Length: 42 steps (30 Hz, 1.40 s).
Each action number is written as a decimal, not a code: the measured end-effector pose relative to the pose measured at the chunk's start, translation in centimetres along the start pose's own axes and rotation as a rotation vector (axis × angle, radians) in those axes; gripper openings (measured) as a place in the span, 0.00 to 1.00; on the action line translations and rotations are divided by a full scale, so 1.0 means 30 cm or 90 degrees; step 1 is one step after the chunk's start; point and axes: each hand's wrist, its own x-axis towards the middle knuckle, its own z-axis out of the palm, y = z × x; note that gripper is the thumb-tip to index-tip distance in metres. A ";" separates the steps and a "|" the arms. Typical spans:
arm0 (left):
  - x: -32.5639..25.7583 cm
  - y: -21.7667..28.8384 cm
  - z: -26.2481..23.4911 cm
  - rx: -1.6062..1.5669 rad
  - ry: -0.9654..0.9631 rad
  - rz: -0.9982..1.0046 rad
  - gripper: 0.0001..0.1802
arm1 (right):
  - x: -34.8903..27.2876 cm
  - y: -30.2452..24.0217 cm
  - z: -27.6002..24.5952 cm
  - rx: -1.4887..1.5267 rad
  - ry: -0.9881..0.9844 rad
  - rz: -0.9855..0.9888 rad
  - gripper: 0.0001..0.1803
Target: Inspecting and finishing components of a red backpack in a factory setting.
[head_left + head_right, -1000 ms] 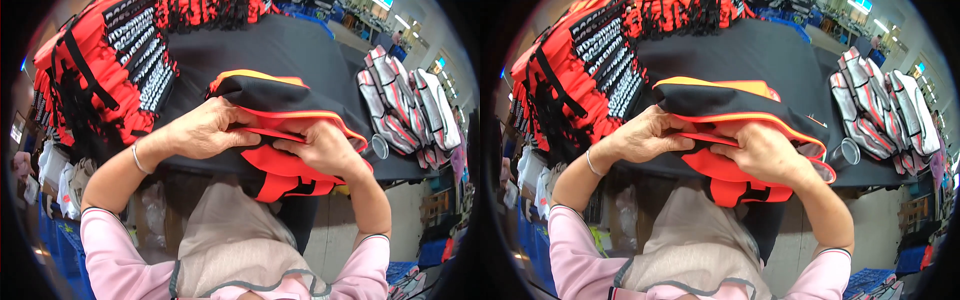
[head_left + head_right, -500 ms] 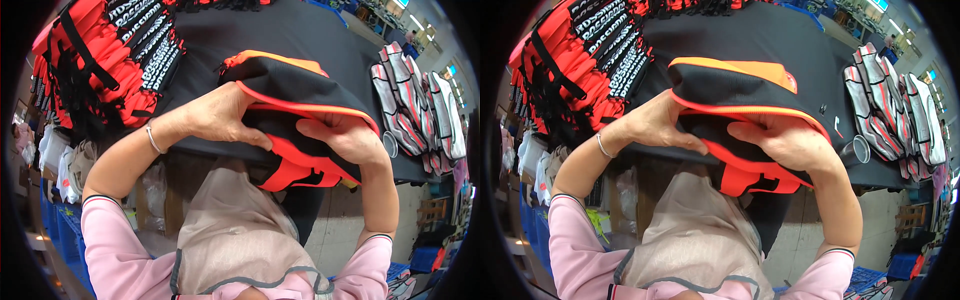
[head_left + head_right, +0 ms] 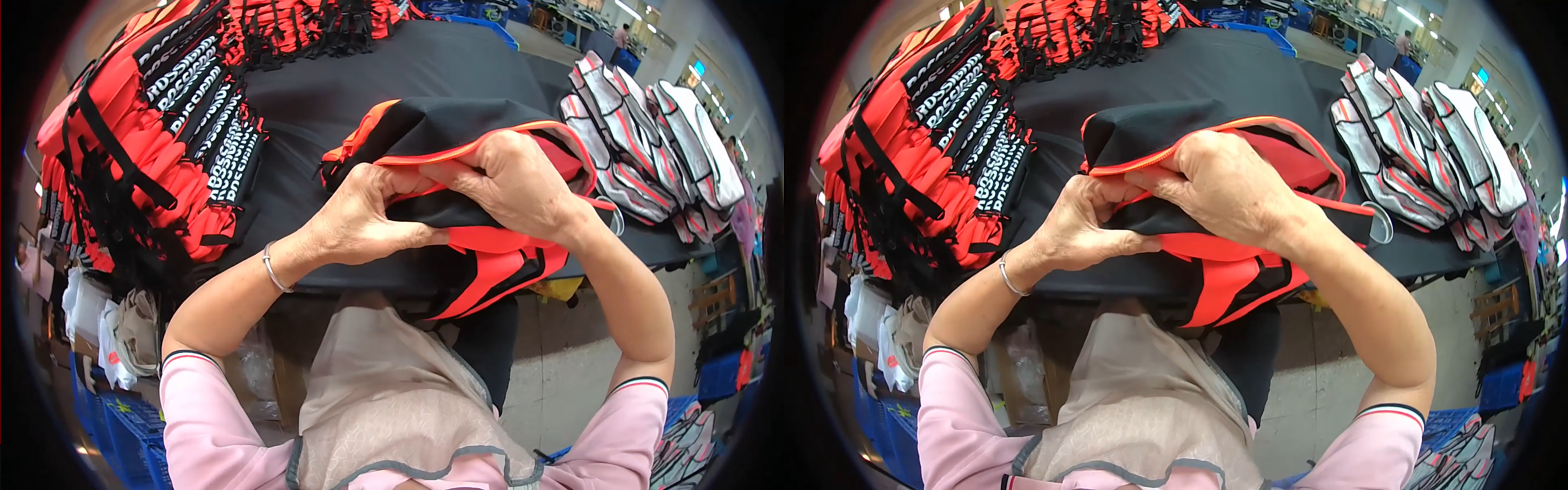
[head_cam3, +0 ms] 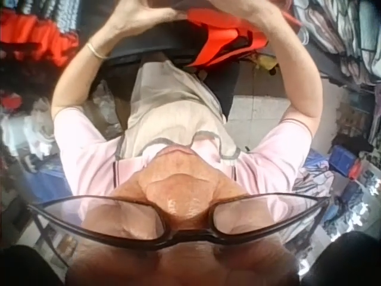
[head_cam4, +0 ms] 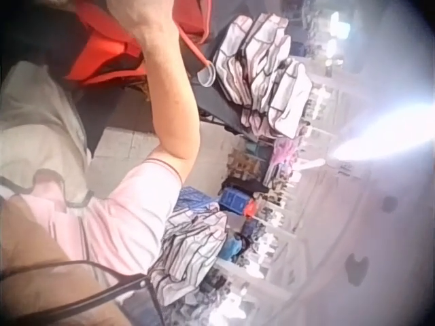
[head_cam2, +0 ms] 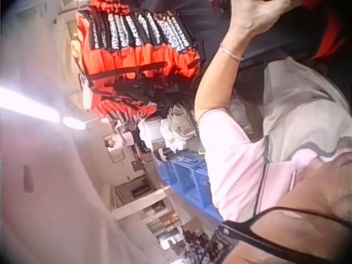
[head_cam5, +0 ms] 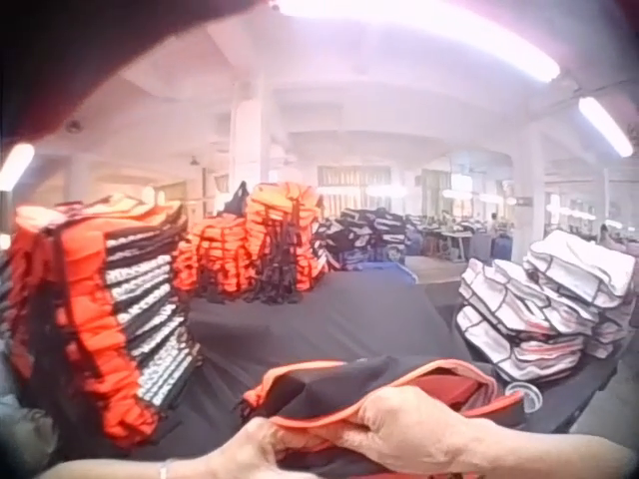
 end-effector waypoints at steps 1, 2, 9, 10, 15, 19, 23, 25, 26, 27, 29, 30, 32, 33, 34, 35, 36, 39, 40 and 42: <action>0.001 0.005 -0.005 -0.001 -0.009 -0.003 0.20 | 0.005 0.016 0.001 0.004 0.006 0.007 0.14; -0.005 0.015 -0.022 0.080 -0.072 -0.076 0.18 | 0.008 0.040 0.012 0.038 -0.016 -0.020 0.15; -0.037 -0.069 -0.010 -0.003 -0.207 -0.259 0.16 | 0.016 0.114 0.076 -0.065 -0.076 0.030 0.16; -0.031 -0.045 0.040 -0.070 -0.102 -0.186 0.14 | 0.009 0.124 0.077 -0.059 -0.054 0.021 0.18; -0.011 -0.013 0.075 -0.118 -0.018 -0.230 0.28 | 0.012 0.166 0.127 -0.065 0.042 -0.006 0.19; -0.026 -0.036 0.084 -0.114 0.030 -0.210 0.25 | 0.029 0.156 0.136 -0.037 0.067 -0.038 0.19; -0.046 -0.056 0.072 -0.202 0.017 -0.196 0.16 | 0.040 0.132 0.142 -0.060 0.061 -0.027 0.16; -0.061 -0.065 0.047 -0.211 -0.018 -0.216 0.14 | 0.061 0.139 0.174 -0.030 0.108 -0.081 0.14; -0.068 -0.070 0.039 -0.218 -0.052 -0.233 0.12 | 0.067 0.132 0.180 -0.028 0.107 -0.080 0.14; -0.074 -0.080 0.038 -0.218 -0.052 -0.234 0.12 | 0.071 0.123 0.183 -0.018 0.098 -0.065 0.14; -0.089 -0.092 0.037 -0.245 -0.049 -0.281 0.12 | 0.091 0.106 0.196 -0.010 0.093 -0.054 0.14; -0.095 -0.086 0.036 -0.242 -0.049 -0.279 0.12 | 0.105 0.113 0.220 -0.017 0.118 -0.055 0.11; -0.094 -0.073 0.037 -0.208 -0.040 -0.277 0.10 | 0.131 0.122 0.249 -0.022 0.142 -0.055 0.08; -0.089 -0.065 0.036 -0.191 -0.036 -0.275 0.10 | 0.138 0.130 0.253 -0.005 0.136 -0.048 0.08; -0.093 -0.054 0.031 -0.118 -0.043 -0.242 0.15 | 0.128 0.117 0.247 -0.014 0.115 -0.038 0.08; -0.093 -0.053 0.022 -0.099 -0.071 -0.230 0.24 | 0.120 0.104 0.237 -0.024 0.095 -0.027 0.09; -0.090 -0.047 0.025 -0.082 -0.032 -0.215 0.27 | 0.122 0.104 0.237 -0.026 0.098 -0.027 0.09; -0.099 -0.032 -0.009 0.002 0.055 -0.253 0.35 | 0.108 0.125 0.192 -0.044 0.116 -0.045 0.10; -0.096 0.004 -0.017 -0.072 0.053 -0.261 0.36 | 0.105 0.133 0.160 -0.072 0.079 -0.032 0.12; -0.120 0.001 -0.086 -0.150 0.056 -0.234 0.27 | 0.073 0.121 0.084 -0.143 0.005 -0.064 0.20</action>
